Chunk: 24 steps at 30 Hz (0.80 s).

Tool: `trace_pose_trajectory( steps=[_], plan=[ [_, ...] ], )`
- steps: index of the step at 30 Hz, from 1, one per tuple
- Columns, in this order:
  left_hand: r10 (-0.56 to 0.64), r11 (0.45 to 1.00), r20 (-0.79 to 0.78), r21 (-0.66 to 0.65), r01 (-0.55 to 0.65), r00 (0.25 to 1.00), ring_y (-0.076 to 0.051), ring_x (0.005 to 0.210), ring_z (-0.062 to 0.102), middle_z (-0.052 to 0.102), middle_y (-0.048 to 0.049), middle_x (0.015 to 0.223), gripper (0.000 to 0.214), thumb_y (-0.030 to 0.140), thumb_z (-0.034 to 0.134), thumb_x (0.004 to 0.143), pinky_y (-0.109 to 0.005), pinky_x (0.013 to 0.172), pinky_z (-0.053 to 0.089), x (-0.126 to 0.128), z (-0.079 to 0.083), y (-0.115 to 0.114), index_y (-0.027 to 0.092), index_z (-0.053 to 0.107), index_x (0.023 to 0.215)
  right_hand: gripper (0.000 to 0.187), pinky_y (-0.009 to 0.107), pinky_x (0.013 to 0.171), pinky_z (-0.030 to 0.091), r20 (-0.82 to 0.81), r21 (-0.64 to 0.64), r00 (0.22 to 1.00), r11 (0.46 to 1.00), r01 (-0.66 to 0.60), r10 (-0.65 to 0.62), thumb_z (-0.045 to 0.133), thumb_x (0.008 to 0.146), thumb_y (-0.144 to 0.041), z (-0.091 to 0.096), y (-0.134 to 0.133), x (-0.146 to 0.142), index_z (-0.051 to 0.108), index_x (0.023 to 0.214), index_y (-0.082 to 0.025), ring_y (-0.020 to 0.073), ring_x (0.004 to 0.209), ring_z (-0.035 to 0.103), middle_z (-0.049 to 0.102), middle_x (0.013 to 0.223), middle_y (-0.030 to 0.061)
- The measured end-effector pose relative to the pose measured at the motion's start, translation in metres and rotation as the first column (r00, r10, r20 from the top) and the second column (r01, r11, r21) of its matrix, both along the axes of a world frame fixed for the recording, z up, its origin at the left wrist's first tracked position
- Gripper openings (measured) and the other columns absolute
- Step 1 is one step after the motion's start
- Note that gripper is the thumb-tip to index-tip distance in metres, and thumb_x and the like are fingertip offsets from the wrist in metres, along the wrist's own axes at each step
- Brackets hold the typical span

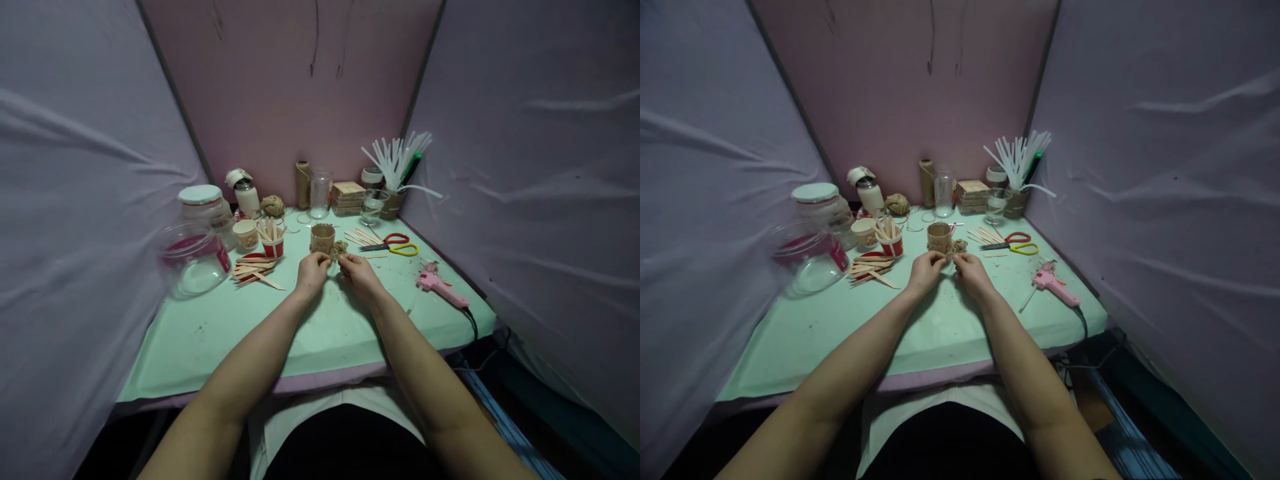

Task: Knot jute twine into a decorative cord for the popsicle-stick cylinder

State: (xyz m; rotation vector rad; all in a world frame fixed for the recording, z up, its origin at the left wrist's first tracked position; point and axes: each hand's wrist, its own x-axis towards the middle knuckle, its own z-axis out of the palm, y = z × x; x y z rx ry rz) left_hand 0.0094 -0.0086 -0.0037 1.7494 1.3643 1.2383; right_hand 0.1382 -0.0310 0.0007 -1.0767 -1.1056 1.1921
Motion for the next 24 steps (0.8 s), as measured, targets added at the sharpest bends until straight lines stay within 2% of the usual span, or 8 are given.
trace_pose_trajectory(
  steps=[3,8,12,16,21,24],
  plan=[
    [0.028,1.0,-0.033,0.005,-0.028,0.999,-0.019,0.073,0.057,0.067,-0.0063,0.076,0.01,0.017,0.059,0.072,-0.031,0.075,0.043,-0.0018,-0.0007,0.0019,0.018,0.069,0.071,0.04,0.021,0.042,0.023,-0.162,-0.081,0.978,0.986,-0.144,0.129,0.073,0.058,-0.049,0.0021,0.0001,0.0026,0.046,0.061,-0.02,0.0065,0.047,0.028,0.034,0.054,-0.0068],
    [0.054,0.998,-0.005,-0.037,-0.054,0.999,-0.019,0.071,0.057,0.068,-0.0062,0.073,0.009,0.02,0.06,0.071,-0.031,0.075,0.043,-0.0064,-0.0034,0.0051,0.018,0.068,0.069,0.04,0.022,0.041,0.022,-0.202,-0.061,0.964,0.98,-0.188,0.172,0.074,0.056,-0.049,0.0043,0.0017,0.0046,0.046,0.062,-0.02,0.0072,0.049,0.03,0.04,0.059,-0.0047],
    [0.014,0.99,0.194,-0.141,0.014,0.981,-0.018,0.071,0.058,0.068,-0.0066,0.075,0.015,0.029,0.063,0.068,-0.03,0.071,0.043,-0.0057,-0.0062,0.0064,0.015,0.069,0.073,0.034,0.02,0.044,0.028,-0.172,-0.071,0.981,0.993,-0.099,0.085,0.071,0.06,-0.046,0.0044,0.0023,0.0019,0.056,0.072,-0.019,0.0085,0.055,0.039,0.047,0.064,-0.0029],
    [-0.011,0.975,0.398,-0.201,0.099,0.917,-0.016,0.073,0.058,0.068,-0.0068,0.075,0.02,0.031,0.065,0.066,-0.029,0.071,0.045,-0.0017,-0.0054,0.0055,0.013,0.069,0.074,0.027,0.021,0.049,0.036,-0.035,-0.028,0.999,0.999,0.034,-0.035,0.063,0.066,-0.044,0.0015,0.0043,0.0007,0.061,0.079,-0.019,0.0112,0.062,0.048,0.056,0.071,-0.0005],
    [-0.038,0.974,0.442,-0.184,0.132,0.896,-0.015,0.072,0.057,0.067,-0.0067,0.076,0.02,0.031,0.066,0.065,-0.029,0.072,0.045,0.0009,-0.0022,0.0024,0.013,0.069,0.074,0.016,0.026,0.062,0.043,0.193,0.187,0.975,0.98,0.07,-0.107,0.065,0.062,-0.029,-0.0012,0.0058,0.0019,0.062,0.074,-0.019,0.0134,0.068,0.053,0.061,0.074,0.0003],
    [-0.047,0.974,0.438,-0.178,0.138,0.898,-0.016,0.073,0.058,0.068,-0.0068,0.076,0.021,0.032,0.066,0.066,-0.03,0.072,0.045,0.0014,-0.0025,0.0018,0.013,0.069,0.075,0.018,0.027,0.067,0.045,0.166,0.213,0.978,0.973,0.088,-0.125,0.066,0.061,-0.029,0.0009,0.0053,0.0022,0.062,0.076,-0.019,0.0142,0.072,0.055,0.063,0.078,0.0013]
  ],
)
